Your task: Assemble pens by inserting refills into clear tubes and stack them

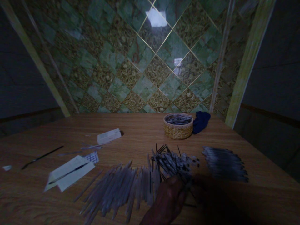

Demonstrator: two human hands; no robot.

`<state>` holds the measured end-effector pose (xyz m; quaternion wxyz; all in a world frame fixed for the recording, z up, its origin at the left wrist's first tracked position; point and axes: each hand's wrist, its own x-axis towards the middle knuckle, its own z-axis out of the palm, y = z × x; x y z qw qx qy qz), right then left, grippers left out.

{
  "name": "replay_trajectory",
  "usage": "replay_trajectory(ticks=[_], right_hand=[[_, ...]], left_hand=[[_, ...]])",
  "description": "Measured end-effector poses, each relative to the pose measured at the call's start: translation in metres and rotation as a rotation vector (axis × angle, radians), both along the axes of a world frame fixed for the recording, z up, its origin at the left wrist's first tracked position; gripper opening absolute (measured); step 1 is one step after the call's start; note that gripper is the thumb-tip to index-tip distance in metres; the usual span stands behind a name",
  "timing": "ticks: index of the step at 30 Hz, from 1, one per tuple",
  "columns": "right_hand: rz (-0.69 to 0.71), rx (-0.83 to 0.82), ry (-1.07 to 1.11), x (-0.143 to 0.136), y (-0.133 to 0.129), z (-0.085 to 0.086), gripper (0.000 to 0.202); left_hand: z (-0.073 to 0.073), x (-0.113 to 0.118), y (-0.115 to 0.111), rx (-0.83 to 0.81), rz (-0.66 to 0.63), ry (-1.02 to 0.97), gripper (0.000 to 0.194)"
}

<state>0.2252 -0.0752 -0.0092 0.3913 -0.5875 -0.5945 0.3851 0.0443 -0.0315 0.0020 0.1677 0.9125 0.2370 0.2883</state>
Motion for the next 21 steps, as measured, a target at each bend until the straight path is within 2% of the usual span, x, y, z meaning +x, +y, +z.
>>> replay_trajectory(ticks=[7, 16, 21], right_hand=[[0.014, -0.011, 0.061, -0.012, 0.000, -0.003, 0.038], [-0.045, -0.038, 0.109, -0.004, -0.002, 0.003, 0.036], [-0.062, -0.049, 0.094, 0.002, 0.001, -0.001, 0.035]], left_hand=[[0.001, 0.001, -0.002, -0.037, -0.031, -0.023, 0.016], [0.004, 0.002, -0.001, -0.038, -0.027, 0.016, 0.012], [0.002, 0.002, -0.001, -0.036, 0.010, 0.061, 0.013]])
